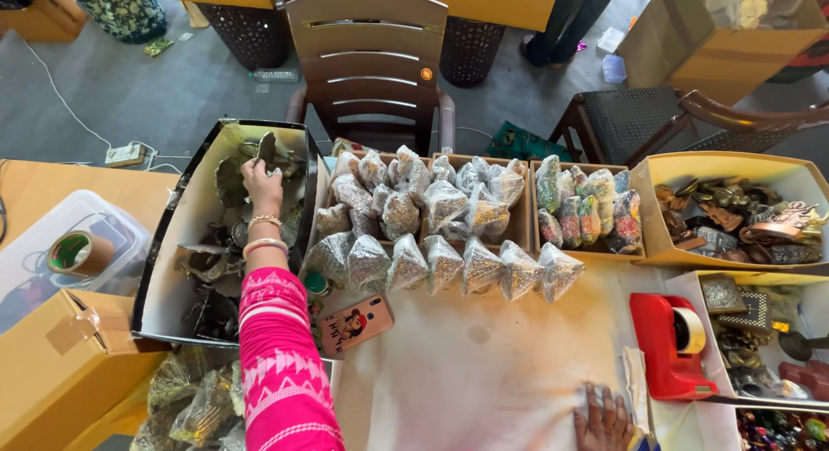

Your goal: The person wraps a silver decorative item in bubble wrap, securing it with a rubber band. They then cut a sheet of bubble wrap with scissors and wrap another silver decorative item, placing it in a box.

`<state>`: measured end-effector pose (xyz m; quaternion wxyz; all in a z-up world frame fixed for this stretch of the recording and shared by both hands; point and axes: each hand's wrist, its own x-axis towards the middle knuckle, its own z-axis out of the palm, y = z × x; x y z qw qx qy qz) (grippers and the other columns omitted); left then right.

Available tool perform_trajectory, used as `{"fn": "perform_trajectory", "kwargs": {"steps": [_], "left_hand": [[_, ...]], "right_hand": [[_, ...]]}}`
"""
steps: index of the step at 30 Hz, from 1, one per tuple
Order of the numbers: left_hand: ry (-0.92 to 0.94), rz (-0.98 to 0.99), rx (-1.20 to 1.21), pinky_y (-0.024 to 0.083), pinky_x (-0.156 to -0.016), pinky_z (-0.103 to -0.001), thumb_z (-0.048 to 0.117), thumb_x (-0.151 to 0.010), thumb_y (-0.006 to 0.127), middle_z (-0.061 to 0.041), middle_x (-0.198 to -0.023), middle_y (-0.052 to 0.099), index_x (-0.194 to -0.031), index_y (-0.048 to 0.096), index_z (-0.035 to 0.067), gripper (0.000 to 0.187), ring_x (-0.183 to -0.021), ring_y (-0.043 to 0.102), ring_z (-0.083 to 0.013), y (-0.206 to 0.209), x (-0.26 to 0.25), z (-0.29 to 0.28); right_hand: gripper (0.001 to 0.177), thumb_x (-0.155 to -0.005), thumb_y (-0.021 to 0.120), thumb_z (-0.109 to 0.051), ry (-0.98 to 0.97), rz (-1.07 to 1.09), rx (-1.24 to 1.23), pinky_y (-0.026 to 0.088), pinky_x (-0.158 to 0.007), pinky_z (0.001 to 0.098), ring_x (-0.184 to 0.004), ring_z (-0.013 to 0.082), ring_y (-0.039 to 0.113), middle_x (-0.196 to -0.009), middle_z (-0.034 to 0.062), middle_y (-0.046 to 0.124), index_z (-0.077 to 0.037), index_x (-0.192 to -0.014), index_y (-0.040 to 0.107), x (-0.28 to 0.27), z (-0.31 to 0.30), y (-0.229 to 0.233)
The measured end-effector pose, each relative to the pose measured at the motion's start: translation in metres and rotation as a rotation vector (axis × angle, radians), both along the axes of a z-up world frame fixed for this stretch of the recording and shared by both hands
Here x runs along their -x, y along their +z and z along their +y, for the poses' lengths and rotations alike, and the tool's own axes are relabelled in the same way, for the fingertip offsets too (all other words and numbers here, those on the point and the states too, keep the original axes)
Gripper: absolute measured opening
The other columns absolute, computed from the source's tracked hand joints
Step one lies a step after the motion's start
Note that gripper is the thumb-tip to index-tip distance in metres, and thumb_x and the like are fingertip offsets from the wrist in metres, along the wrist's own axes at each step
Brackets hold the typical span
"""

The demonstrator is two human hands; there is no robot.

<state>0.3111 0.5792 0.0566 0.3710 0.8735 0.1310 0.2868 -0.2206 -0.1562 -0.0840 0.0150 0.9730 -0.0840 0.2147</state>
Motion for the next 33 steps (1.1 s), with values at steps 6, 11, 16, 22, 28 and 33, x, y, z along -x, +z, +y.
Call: {"fn": "perform_trajectory", "kwargs": {"steps": [6,11,16,22,28,33], "left_hand": [[-0.056,-0.055,-0.150,0.044,-0.104,-0.046,0.007,-0.088,0.075,-0.015,-0.141,0.050,-0.130,0.064,-0.006,0.045,-0.121,0.048,-0.0402,0.034,0.031,0.003],[-0.018,-0.087,-0.248,0.047,-0.100,-0.045,0.005,-0.087,0.078,-0.014,-0.134,0.056,-0.124,0.069,-0.005,0.039,-0.115,0.052,-0.0384,0.072,0.069,-0.013],[0.124,-0.135,-0.225,0.053,-0.088,-0.044,0.007,-0.084,0.082,-0.013,-0.115,0.065,-0.103,0.076,-0.002,0.021,-0.100,0.062,-0.0336,0.074,0.071,-0.028],[0.258,-0.087,-0.202,0.054,-0.072,-0.049,0.012,-0.080,0.087,-0.019,-0.088,0.067,-0.078,0.071,-0.002,0.021,-0.079,0.066,-0.0374,0.093,0.066,-0.046],[0.270,0.068,-0.451,0.057,-0.063,-0.051,-0.003,-0.090,0.068,-0.026,-0.082,0.069,-0.102,0.061,-0.006,0.014,-0.075,0.070,-0.0434,0.073,0.044,-0.028],[0.276,0.187,-0.391,0.061,-0.068,-0.049,0.004,-0.095,0.059,-0.026,-0.088,0.071,-0.093,0.062,-0.001,0.006,-0.080,0.073,-0.0414,0.072,0.062,-0.016]], "right_hand": [[0.063,-0.094,0.046,-0.054,0.003,0.027,0.012,0.030,-0.123,0.0549,-0.142,0.0346,0.043,-0.154,0.0077,0.050,-0.030,-0.152,0.049,-0.001,0.003,0.011],[0.063,-0.093,0.052,-0.050,0.025,0.006,-0.002,0.032,-0.122,0.0557,-0.142,0.0352,0.044,-0.153,0.0084,0.051,-0.028,-0.151,0.051,0.000,0.006,0.018],[0.063,-0.091,0.055,-0.050,0.025,-0.027,-0.012,0.032,-0.121,0.0553,-0.142,0.0348,0.045,-0.152,0.0080,0.051,-0.028,-0.150,0.052,0.000,0.008,0.019],[0.063,-0.091,0.055,-0.050,0.016,-0.013,-0.031,0.032,-0.122,0.0534,-0.142,0.0336,0.045,-0.152,0.0063,0.051,-0.028,-0.150,0.051,0.001,0.010,0.025],[0.062,-0.091,0.055,-0.049,0.012,0.001,-0.044,0.031,-0.123,0.0535,-0.144,0.0334,0.043,-0.154,0.0057,0.048,-0.029,-0.150,0.050,0.001,0.012,0.028],[0.061,-0.093,0.055,-0.049,0.021,-0.043,-0.034,0.033,-0.121,0.0534,-0.143,0.0331,0.044,-0.153,0.0073,0.051,-0.028,-0.150,0.052,0.000,0.011,0.025]]}}
